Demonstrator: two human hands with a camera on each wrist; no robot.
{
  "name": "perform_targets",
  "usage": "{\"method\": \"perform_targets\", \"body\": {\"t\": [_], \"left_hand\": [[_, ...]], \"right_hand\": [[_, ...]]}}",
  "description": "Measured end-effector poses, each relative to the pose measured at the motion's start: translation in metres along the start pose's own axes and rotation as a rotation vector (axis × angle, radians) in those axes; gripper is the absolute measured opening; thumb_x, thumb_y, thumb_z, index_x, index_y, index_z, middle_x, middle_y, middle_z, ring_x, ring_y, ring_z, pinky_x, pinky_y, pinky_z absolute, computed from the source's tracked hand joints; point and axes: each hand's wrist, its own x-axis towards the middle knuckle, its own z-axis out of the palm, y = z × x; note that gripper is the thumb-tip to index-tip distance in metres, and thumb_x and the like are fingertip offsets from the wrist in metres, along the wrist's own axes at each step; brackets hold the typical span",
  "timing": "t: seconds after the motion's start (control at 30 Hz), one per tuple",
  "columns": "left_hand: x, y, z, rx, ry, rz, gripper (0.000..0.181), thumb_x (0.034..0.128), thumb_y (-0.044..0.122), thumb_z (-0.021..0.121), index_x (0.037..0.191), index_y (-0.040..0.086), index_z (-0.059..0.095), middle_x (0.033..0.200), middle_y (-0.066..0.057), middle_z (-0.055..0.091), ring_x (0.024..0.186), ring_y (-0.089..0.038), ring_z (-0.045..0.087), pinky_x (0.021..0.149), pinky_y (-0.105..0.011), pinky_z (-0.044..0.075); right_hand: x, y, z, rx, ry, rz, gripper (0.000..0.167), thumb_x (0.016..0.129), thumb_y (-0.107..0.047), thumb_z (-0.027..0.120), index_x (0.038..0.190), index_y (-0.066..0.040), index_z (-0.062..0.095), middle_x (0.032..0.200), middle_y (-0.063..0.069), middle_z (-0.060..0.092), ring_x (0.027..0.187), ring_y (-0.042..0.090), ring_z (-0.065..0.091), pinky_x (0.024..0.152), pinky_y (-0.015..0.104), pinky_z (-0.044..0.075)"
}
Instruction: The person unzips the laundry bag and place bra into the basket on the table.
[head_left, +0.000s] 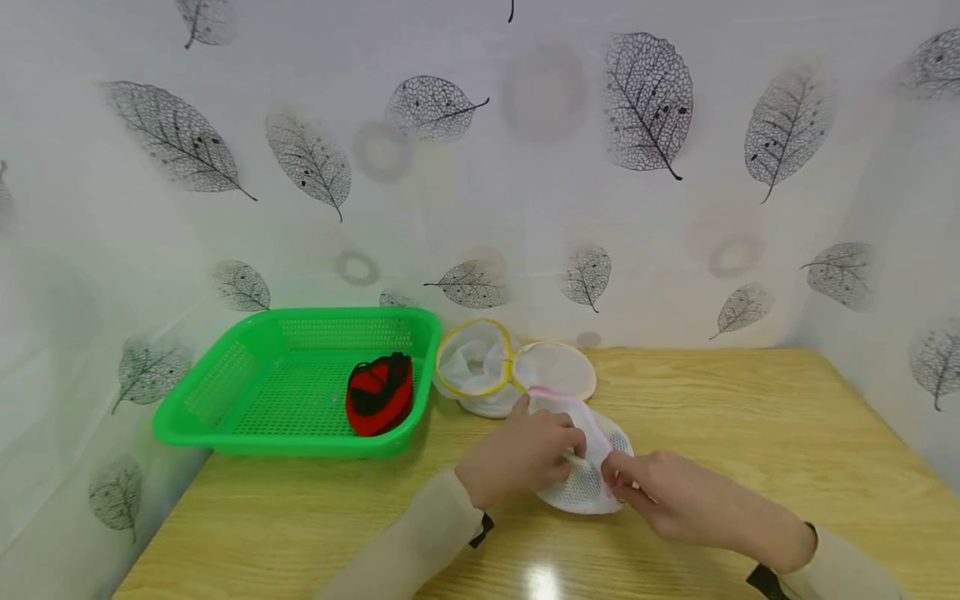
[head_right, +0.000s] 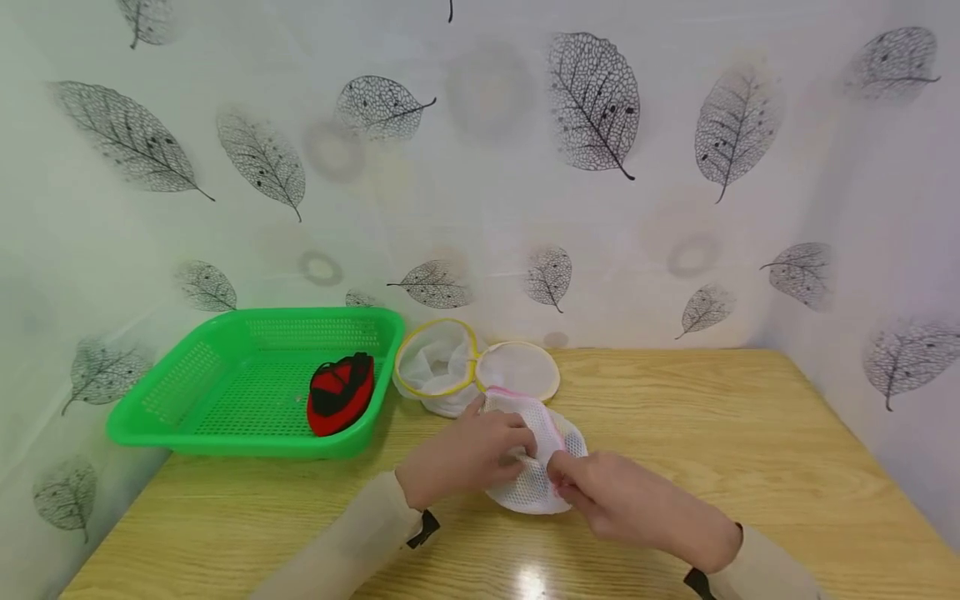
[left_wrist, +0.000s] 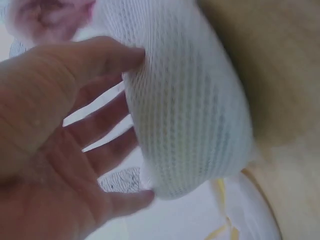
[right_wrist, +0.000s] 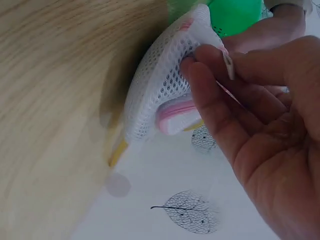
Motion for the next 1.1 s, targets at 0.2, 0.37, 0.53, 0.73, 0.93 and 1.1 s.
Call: {"method": "perform_targets", "body": {"t": [0.2,0.37,0.53,0.73,0.93,1.1], "left_hand": [[-0.018,0.014,0.008,0.068,0.207,0.074,0.034,0.0856,0.053,0.077,0.106,0.027,0.070,0.106,0.010,0.063,0.097,-0.010,0.058,0.095,-0.028,0.049],[-0.027,0.031,0.018,0.125,0.336,-0.007,0.046,0.0804,0.068,0.075,0.088,0.024,0.061,0.088,0.011,0.053,0.079,-0.007,0.049,0.068,-0.017,0.035],[-0.029,0.041,0.025,0.170,0.387,-0.109,0.037,0.0823,0.060,0.075,0.079,0.026,0.060,0.077,0.013,0.051,0.071,-0.006,0.048,0.063,-0.017,0.032],[-0.027,0.047,0.030,0.221,0.374,-0.163,0.029,0.0814,0.050,0.074,0.073,0.027,0.059,0.073,0.013,0.051,0.070,-0.007,0.051,0.064,-0.023,0.035],[-0.027,0.047,0.029,0.173,0.317,-0.157,0.024,0.0813,0.040,0.073,0.070,0.024,0.060,0.072,0.012,0.052,0.066,-0.007,0.049,0.063,-0.025,0.034],[-0.029,0.042,0.025,0.129,0.286,-0.122,0.026,0.0779,0.036,0.076,0.067,0.023,0.055,0.071,0.012,0.051,0.063,-0.006,0.046,0.058,-0.022,0.029]], "right_hand": [[-0.001,0.005,0.008,0.124,0.055,0.021,0.023,0.092,0.005,0.068,0.102,-0.014,0.058,0.085,-0.004,0.074,0.077,-0.001,0.069,0.062,0.010,0.049],[0.001,0.006,0.012,0.203,0.113,0.077,0.019,0.093,0.001,0.069,0.099,-0.014,0.060,0.085,-0.001,0.077,0.080,0.005,0.073,0.060,0.014,0.051],[0.002,0.003,0.012,0.304,0.106,0.195,0.012,0.096,-0.004,0.068,0.097,-0.015,0.064,0.085,0.000,0.078,0.066,-0.007,0.058,0.050,0.018,0.045],[0.004,-0.002,0.016,0.351,0.110,0.293,0.015,0.095,-0.004,0.068,0.094,-0.018,0.063,0.078,-0.005,0.075,0.056,-0.010,0.042,0.046,0.017,0.039],[0.006,-0.002,0.018,0.308,0.154,0.265,0.020,0.091,0.002,0.069,0.093,-0.017,0.064,0.081,-0.004,0.075,0.065,-0.008,0.052,0.052,0.019,0.046],[0.005,0.001,0.015,0.286,0.172,0.280,0.018,0.092,0.001,0.068,0.094,-0.016,0.065,0.083,-0.004,0.077,0.065,-0.006,0.055,0.051,0.019,0.046]]}}
